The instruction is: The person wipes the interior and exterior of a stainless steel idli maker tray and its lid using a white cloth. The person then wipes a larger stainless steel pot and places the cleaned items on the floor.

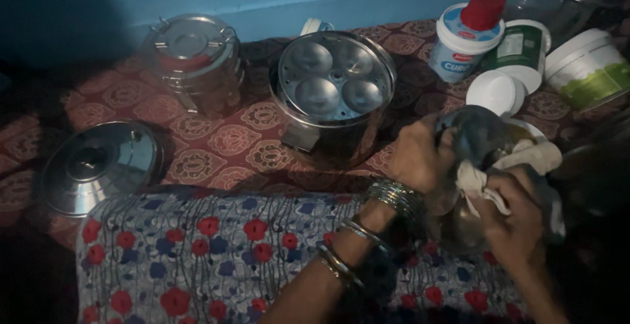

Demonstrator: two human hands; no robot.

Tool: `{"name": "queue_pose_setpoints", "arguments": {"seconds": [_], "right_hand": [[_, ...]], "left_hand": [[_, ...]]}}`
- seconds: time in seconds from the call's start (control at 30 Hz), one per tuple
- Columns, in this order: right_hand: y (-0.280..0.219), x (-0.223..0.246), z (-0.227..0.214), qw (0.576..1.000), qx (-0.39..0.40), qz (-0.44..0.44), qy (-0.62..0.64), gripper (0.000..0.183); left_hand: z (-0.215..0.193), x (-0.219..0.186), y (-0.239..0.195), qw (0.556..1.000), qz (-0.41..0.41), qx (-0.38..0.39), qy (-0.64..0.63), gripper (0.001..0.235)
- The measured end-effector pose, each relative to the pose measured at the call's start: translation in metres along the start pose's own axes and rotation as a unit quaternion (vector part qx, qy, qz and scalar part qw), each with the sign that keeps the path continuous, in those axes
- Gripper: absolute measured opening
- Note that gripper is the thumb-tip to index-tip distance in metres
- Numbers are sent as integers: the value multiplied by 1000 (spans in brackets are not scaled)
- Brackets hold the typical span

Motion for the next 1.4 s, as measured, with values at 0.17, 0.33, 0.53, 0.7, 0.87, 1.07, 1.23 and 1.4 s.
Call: {"name": "queue_pose_setpoints", "arguments": {"seconds": [0.17, 0.33, 0.53, 0.7, 0.87, 1.07, 1.23, 1.4], "right_hand": [[-13, 12, -9, 994, 89, -20, -64, 28], [-35, -1, -13, 958, 81, -201, -186, 59], [-28, -83, -10, 975, 142, 153, -73, 51], [41, -134, -32, 962, -36, 239, 124, 46], [102, -119, -50, 982, -119, 71, 128, 41], [99, -74, -54, 997, -71, 32, 12, 35], [108, -26, -54, 993, -105, 4, 50, 31], [102, 15, -35, 981, -24, -190, -40, 28]], "left_hand": [[6, 22, 4, 1000, 1, -10, 0, 31], [26, 57, 23, 998, -50, -27, -6, 38], [35, 67, 53, 999, 5, -39, -30, 51], [-10, 27, 47, 979, 55, 137, -139, 67], [-35, -29, 49, 962, -76, 222, -139, 64], [-35, -37, 41, 969, -11, 158, -187, 56], [-15, -16, 44, 989, -110, 92, 47, 66], [11, -18, 37, 995, -56, 26, 76, 56]]}}
Point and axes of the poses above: each hand's wrist, its own y-axis towards the middle knuckle, its own z-axis out of the palm, x = y × z, the point moved 1 cm from there along y, towards the middle knuckle, and after that the axes turned 6 degrees about -y, right-handed, at the moved point
